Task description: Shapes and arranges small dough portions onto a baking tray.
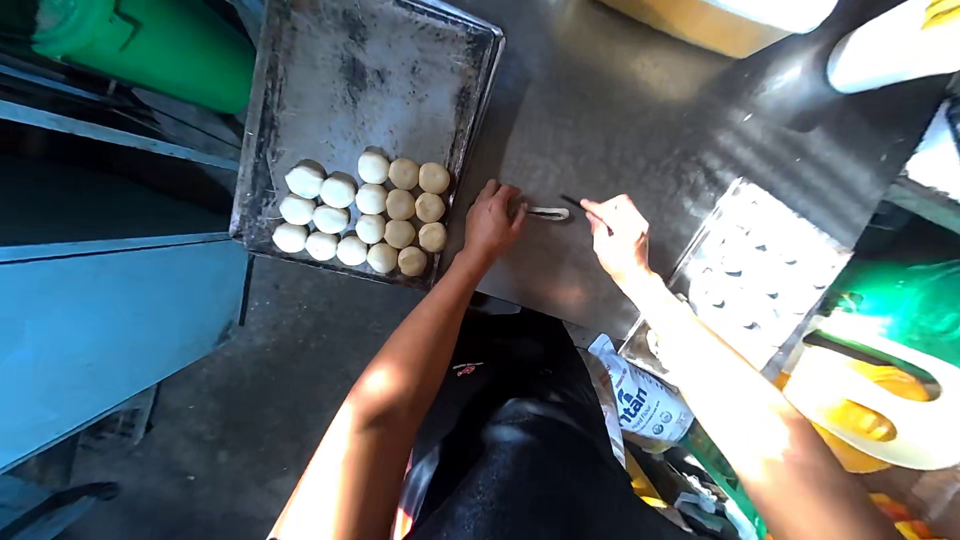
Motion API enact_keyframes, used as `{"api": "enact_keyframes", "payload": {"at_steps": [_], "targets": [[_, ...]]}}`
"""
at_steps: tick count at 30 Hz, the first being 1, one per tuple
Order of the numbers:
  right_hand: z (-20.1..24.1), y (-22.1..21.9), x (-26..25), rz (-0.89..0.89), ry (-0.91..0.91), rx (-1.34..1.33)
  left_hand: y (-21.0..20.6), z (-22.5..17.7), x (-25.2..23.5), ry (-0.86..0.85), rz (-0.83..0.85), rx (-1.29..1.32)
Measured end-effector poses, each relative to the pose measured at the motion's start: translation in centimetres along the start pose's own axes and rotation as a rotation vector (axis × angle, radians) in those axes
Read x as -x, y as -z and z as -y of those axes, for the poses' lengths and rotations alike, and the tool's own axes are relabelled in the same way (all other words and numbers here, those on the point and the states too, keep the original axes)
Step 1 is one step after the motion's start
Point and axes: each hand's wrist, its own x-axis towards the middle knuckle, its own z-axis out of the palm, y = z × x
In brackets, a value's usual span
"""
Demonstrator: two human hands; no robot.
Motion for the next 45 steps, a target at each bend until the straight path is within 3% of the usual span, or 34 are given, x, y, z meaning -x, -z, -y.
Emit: {"api": "enact_keyframes", "payload": {"at_steps": [3,6,9,12,15,18,20,24,27,30,33,38,42,45], "targets": [[-0.8,-1.5,-0.2,-0.129,-0.149,0.009,-1.3,-1.5,-0.5,0.005,-0.015,-0.099],[0.3,-2.0,1.1,-0.128,-0.287,-0.009,-1.1,-2.7,-0.4,-0.005,-0.019,0.060],[2.0,-3.4,2.6,-0.133,-0.455,-0.300,-0.1,-5.8,1.4,-0.091,0.093,0.274],[2.9,-2.8,4.4,-0.213,-0.508,-0.661,-1.0,-9.8,3.9,-0.249,0.192,0.334],[2.5,0.5,6.8,-0.327,-0.622,-0.845,-3.6,-13.4,4.9,-0.331,0.184,0.349],[1.2,6.2,11.1,-0.404,-0.977,-1.261,-7.0,-17.3,6.0,-0.354,0.219,0.361],[-0.3,9.1,14.8,-0.538,-1.083,-1.481,-10.4,-19.7,6.7,-0.362,0.324,0.385],[-3.8,13.9,22.9,-0.614,-1.015,-1.019,-17.8,-24.7,8.2,-0.247,0.733,0.459],[-8.5,15.7,28.0,-0.595,-1.064,-0.635,-22.5,-28.4,8.6,-0.305,0.818,0.203],[-12.0,16.7,30.8,-0.534,-1.042,-0.375,-25.9,-30.4,8.7,-0.433,0.757,0.043],[-14.5,16.8,31.4,-0.442,-1.051,-0.296,-27.4,-31.9,8.0,-0.594,0.690,-0.150],[-17.1,15.0,32.0,-0.421,-0.954,-0.034,-30.1,-30.3,6.5,-0.874,0.573,-0.510],[-16.5,16.0,32.0,-0.360,-0.998,-0.026,-28.2,-28.6,5.7,-0.928,0.509,-0.387],[-12.1,17.8,29.6,-0.447,-1.016,-0.024,-22.5,-25.6,4.5,-0.867,0.391,-0.301]]}}
